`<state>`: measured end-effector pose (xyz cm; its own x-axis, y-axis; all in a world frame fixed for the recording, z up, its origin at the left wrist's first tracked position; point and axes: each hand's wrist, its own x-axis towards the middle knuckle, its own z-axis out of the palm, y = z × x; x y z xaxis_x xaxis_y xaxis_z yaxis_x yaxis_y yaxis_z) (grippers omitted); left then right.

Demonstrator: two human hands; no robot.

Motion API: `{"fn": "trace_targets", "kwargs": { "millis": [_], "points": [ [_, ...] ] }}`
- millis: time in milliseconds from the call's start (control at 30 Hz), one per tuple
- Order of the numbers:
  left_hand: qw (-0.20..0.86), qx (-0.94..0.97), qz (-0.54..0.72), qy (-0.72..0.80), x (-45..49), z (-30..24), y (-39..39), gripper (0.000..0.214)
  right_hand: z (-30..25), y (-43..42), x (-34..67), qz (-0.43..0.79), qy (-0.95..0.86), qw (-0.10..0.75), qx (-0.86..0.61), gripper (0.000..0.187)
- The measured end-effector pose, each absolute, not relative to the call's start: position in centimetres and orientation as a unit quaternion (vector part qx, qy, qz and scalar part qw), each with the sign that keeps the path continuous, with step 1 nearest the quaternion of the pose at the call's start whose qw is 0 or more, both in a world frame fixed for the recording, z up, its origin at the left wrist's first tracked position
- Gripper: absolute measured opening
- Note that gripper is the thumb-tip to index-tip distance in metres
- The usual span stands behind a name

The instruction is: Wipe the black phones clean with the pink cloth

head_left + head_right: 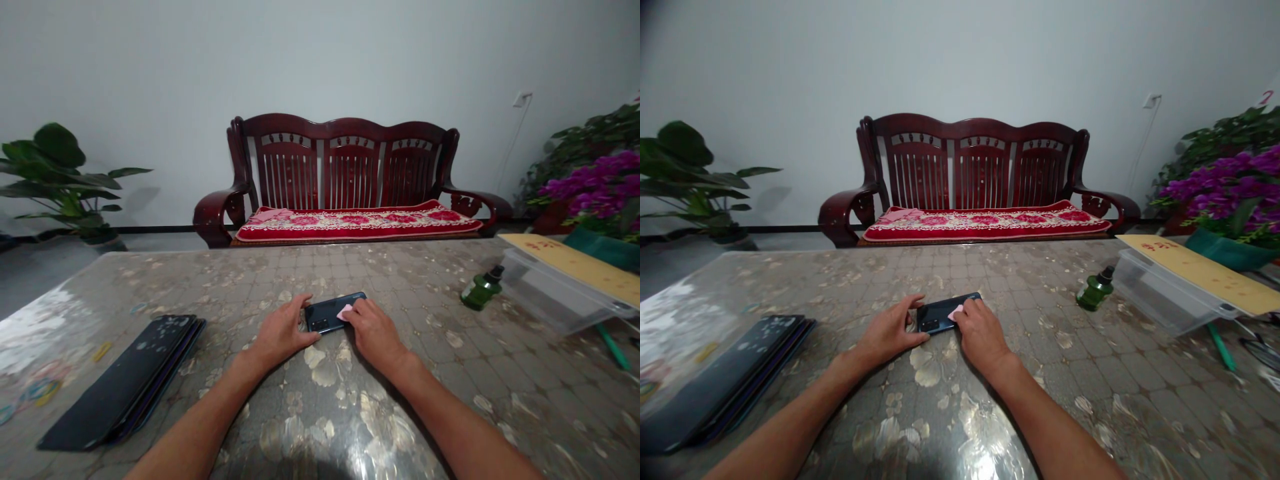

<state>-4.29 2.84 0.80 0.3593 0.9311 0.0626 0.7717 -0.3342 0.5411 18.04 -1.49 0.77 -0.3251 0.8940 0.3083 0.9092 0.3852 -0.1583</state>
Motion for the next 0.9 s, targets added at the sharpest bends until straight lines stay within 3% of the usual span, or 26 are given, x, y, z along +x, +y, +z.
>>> {"fn": "trace_targets", "kwargs": {
  "millis": [200,467,700,900],
  "points": [
    [0.179,0.786,0.177,0.565,-3.6,0.9,2.2,0.076,0.4,-0.1,20.7,-0.01,-0.752,0.243,-0.612,0.032],
    [0.097,0.784,0.123,0.6,-0.7,1.8,-0.7,0.073,-0.4,0.6,20.4,0.023,-0.758,0.299,-0.58,0.031],
    [0.193,0.834,0.109,0.505,-0.4,2.7,-0.5,0.067,-0.4,0.8,21.3,0.041,-0.767,0.296,-0.568,0.031],
    [0.175,0.92,0.063,0.345,-0.2,4.3,6.6,0.107,0.0,0.4,21.5,0.02,-0.801,0.284,-0.526,0.028]
  ]
}}
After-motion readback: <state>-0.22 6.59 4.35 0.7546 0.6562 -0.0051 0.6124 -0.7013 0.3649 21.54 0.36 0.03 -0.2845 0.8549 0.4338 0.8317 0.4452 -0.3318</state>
